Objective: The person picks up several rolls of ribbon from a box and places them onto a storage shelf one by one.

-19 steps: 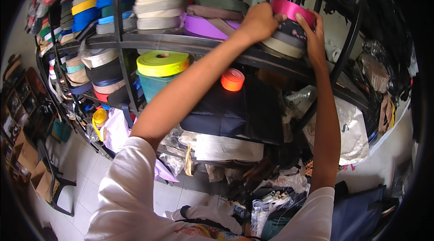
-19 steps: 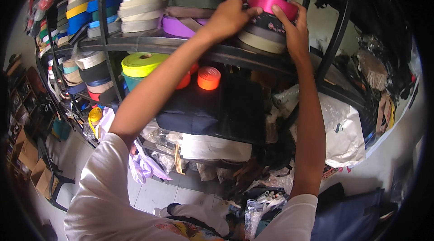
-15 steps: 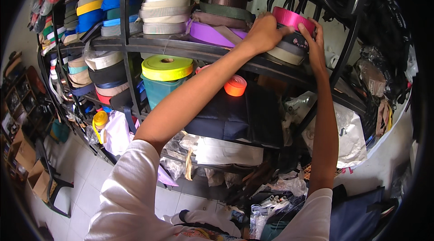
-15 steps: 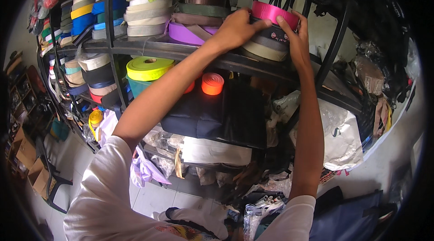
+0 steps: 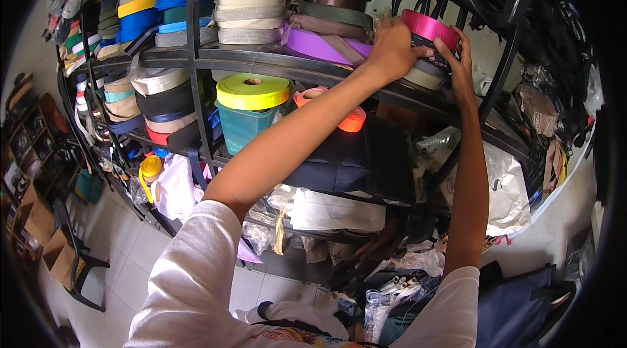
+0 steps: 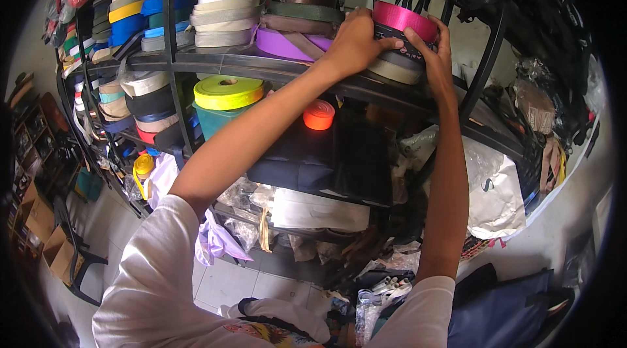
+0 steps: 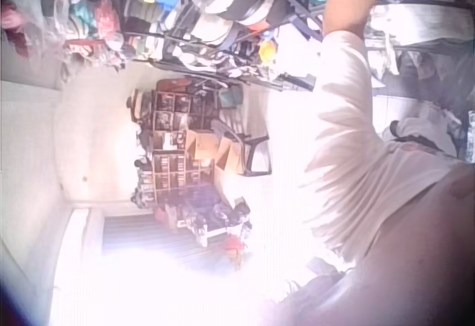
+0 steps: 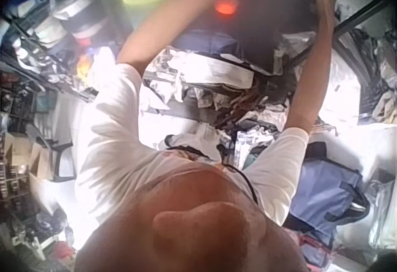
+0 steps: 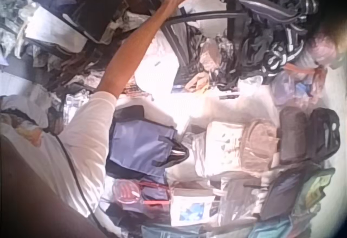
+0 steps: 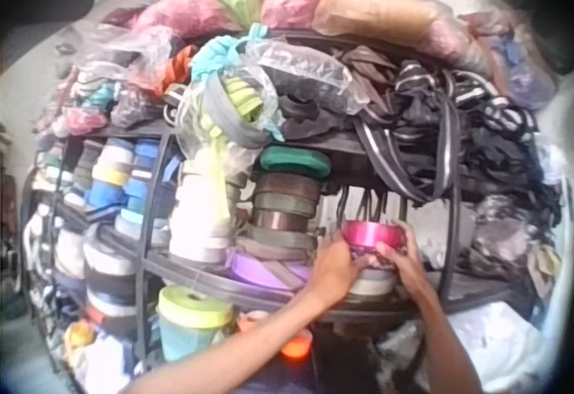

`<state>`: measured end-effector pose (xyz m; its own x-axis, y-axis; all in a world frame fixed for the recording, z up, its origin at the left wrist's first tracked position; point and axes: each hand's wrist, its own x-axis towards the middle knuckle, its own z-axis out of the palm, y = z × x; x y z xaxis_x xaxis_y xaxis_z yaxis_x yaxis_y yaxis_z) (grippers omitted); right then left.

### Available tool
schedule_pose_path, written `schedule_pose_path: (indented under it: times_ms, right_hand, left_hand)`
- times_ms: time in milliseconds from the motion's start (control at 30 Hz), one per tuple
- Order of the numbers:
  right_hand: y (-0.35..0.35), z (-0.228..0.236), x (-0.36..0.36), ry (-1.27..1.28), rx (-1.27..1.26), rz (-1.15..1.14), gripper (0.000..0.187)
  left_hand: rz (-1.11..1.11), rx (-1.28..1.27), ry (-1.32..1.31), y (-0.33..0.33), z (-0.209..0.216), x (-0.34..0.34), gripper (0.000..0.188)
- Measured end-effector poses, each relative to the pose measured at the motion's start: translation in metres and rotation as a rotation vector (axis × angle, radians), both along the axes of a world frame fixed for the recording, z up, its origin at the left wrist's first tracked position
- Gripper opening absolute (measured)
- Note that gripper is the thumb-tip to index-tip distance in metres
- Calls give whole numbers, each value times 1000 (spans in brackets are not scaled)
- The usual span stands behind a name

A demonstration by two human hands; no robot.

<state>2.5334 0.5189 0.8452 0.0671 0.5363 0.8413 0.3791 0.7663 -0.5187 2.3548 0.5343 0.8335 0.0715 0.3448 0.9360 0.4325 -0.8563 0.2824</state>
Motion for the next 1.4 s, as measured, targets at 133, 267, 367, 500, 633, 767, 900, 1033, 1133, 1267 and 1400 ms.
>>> schedule_pose_path:
  times_ms: [133,267,367,500,633,767,900,1033,1133,1267,1400]
  right_hand:
    - [6,-4,1,39,56,20,76]
    - [1,-1,6,32,112,-48,75]
    - [0,-2,0,30,120,-115,75]
    - [-7,-1,-18,-46,175,-123,75]
    - [-3,-3,-11,-66,182,-182,76]
    - [2,-5,-12,-69,176,-145,72]
    - [-4,-3,-11,-67,168,-182,75]
    - [-6,-2,-14,-50,139,-179,76]
    - [-7,-3,-14,-45,135,-174,74]
    - [-5,-4,-15,-28,135,-170,72]
    - [-5,-3,-12,-20,136,-153,70]
  left_hand:
    - [49,211,-168,-22,-6,-13,51]
    - [243,259,-372,-34,-4,-57,57]
    - [444,-12,-398,-10,4,-81,91]
    - [377,-260,-234,23,31,-110,132]
    - [358,-347,-201,35,45,-103,138]
    - [419,-334,-295,30,51,-96,137]
    - [446,-294,-339,29,50,-90,132]
    - [433,-290,-342,31,48,-90,127]
    - [390,-289,-333,29,47,-93,124]
    - [353,-301,-335,36,46,-96,121]
    - [389,-319,-354,35,46,-92,120]
